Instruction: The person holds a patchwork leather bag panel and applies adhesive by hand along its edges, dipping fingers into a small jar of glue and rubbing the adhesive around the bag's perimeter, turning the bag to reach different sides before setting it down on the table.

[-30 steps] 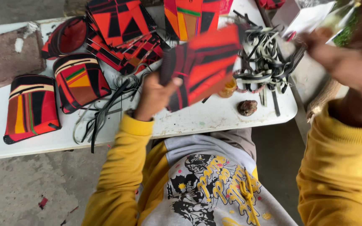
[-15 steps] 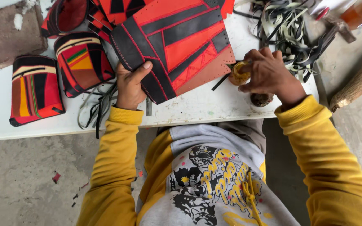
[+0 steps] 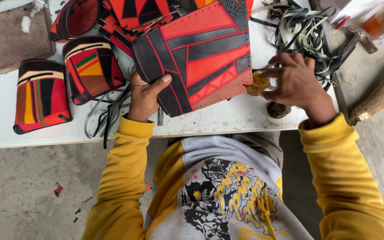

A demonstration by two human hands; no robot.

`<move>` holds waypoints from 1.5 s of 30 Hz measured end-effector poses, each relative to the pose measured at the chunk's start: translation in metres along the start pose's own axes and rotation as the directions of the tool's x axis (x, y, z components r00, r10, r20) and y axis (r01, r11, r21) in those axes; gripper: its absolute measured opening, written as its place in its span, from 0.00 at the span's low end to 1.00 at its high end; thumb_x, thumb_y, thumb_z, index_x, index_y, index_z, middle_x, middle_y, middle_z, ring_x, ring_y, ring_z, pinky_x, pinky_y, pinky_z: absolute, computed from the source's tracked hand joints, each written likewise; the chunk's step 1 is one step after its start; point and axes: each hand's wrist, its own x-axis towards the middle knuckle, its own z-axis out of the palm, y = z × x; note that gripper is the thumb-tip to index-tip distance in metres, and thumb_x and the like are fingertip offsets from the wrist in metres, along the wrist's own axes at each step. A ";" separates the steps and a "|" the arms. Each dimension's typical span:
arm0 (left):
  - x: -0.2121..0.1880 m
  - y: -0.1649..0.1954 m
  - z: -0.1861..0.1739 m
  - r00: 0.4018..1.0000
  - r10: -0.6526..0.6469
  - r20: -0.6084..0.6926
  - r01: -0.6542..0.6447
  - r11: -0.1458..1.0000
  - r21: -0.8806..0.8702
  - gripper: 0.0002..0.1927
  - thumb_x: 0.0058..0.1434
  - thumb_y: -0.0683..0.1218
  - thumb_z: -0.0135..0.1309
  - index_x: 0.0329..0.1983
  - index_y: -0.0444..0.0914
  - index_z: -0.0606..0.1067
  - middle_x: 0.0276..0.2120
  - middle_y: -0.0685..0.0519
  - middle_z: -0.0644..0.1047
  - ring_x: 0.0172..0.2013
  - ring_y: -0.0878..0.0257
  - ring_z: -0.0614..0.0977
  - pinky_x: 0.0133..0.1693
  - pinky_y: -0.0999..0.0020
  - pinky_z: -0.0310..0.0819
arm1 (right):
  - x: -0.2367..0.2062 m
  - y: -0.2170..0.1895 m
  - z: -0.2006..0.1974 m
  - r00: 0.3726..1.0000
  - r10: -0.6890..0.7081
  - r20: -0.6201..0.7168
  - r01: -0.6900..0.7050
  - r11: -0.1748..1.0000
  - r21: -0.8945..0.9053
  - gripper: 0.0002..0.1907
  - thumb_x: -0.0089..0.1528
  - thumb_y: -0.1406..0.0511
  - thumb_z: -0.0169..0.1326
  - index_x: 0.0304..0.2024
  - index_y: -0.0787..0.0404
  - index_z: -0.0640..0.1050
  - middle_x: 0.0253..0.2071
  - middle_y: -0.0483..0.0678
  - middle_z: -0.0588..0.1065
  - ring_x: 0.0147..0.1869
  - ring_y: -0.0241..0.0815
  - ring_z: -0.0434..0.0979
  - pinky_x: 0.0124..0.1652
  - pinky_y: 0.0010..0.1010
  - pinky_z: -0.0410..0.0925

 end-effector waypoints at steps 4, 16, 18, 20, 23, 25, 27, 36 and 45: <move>0.002 -0.006 -0.003 0.999 -0.052 0.017 0.053 0.998 -0.037 0.20 0.66 0.34 0.60 0.61 0.34 0.74 0.55 0.51 0.80 0.54 0.65 0.80 0.59 0.67 0.74 | -0.024 0.001 -0.002 0.999 0.020 -0.043 -0.020 1.000 0.000 0.27 0.46 0.51 0.68 0.49 0.43 0.84 0.61 0.44 0.71 0.63 0.53 0.63 0.57 0.47 0.56; 0.039 0.051 0.024 0.890 -0.162 0.426 -0.176 0.740 0.649 0.18 0.67 0.40 0.58 0.60 0.32 0.74 0.51 0.47 0.82 0.51 0.61 0.83 0.55 0.66 0.76 | -0.063 0.014 -0.085 0.879 0.049 -0.474 0.301 0.714 0.632 0.35 0.58 0.74 0.70 0.64 0.65 0.68 0.56 0.50 0.72 0.60 0.42 0.72 0.64 0.31 0.67; 0.053 0.064 0.044 0.831 -0.215 0.513 -0.258 0.668 0.698 0.22 0.65 0.42 0.58 0.61 0.31 0.71 0.51 0.42 0.81 0.51 0.56 0.84 0.54 0.63 0.75 | -0.055 0.000 -0.103 0.862 -0.005 -0.507 0.384 0.660 0.646 0.45 0.54 0.71 0.69 0.70 0.65 0.62 0.58 0.48 0.72 0.61 0.39 0.73 0.64 0.31 0.68; 0.065 0.073 0.067 0.765 -0.285 0.577 -0.330 0.597 0.732 0.23 0.63 0.43 0.58 0.60 0.32 0.71 0.49 0.39 0.81 0.50 0.51 0.83 0.51 0.60 0.75 | -0.045 -0.020 -0.115 0.874 -0.064 -0.482 0.385 0.695 0.607 0.53 0.48 0.72 0.69 0.73 0.65 0.57 0.57 0.50 0.72 0.61 0.41 0.74 0.62 0.33 0.69; 0.074 0.079 0.096 0.674 -0.398 0.622 -0.388 0.526 0.757 0.21 0.62 0.44 0.58 0.57 0.34 0.73 0.45 0.37 0.81 0.47 0.45 0.82 0.48 0.58 0.76 | -0.032 -0.045 -0.125 0.912 -0.125 -0.390 0.332 0.784 0.524 0.56 0.43 0.73 0.69 0.72 0.68 0.58 0.53 0.53 0.74 0.57 0.46 0.76 0.58 0.37 0.68; 0.077 0.081 0.106 0.628 -0.437 0.645 -0.412 0.516 0.751 0.21 0.60 0.44 0.58 0.56 0.35 0.73 0.44 0.36 0.80 0.47 0.43 0.82 0.47 0.57 0.76 | -0.032 -0.050 -0.131 0.906 -0.176 -0.385 0.357 0.807 0.470 0.49 0.44 0.72 0.68 0.68 0.67 0.64 0.52 0.53 0.73 0.56 0.46 0.75 0.57 0.36 0.67; 0.079 0.079 0.109 0.636 -0.520 0.571 -0.316 0.499 0.807 0.23 0.59 0.45 0.59 0.58 0.37 0.73 0.43 0.39 0.82 0.45 0.48 0.84 0.48 0.60 0.76 | -0.039 -0.047 -0.135 0.868 -0.255 -0.426 0.436 0.802 0.408 0.36 0.49 0.70 0.65 0.61 0.63 0.75 0.55 0.52 0.71 0.58 0.45 0.72 0.60 0.33 0.66; 0.072 0.038 0.096 0.496 -0.467 0.732 0.120 0.872 0.475 0.32 0.60 0.38 0.61 0.67 0.34 0.66 0.55 0.55 0.78 0.55 0.68 0.77 0.60 0.69 0.73 | -0.034 -0.038 -0.123 0.858 -0.356 -0.371 0.504 0.727 0.467 0.26 0.56 0.57 0.52 0.56 0.58 0.77 0.64 0.58 0.63 0.70 0.55 0.61 0.69 0.45 0.55; 0.076 0.034 0.092 0.505 -0.498 0.705 0.121 0.850 0.513 0.34 0.57 0.38 0.61 0.67 0.35 0.66 0.54 0.54 0.79 0.54 0.69 0.79 0.60 0.70 0.74 | -0.018 -0.048 -0.126 0.861 -0.327 -0.390 0.470 0.806 0.360 0.26 0.61 0.53 0.48 0.58 0.56 0.78 0.64 0.61 0.63 0.70 0.59 0.61 0.68 0.48 0.53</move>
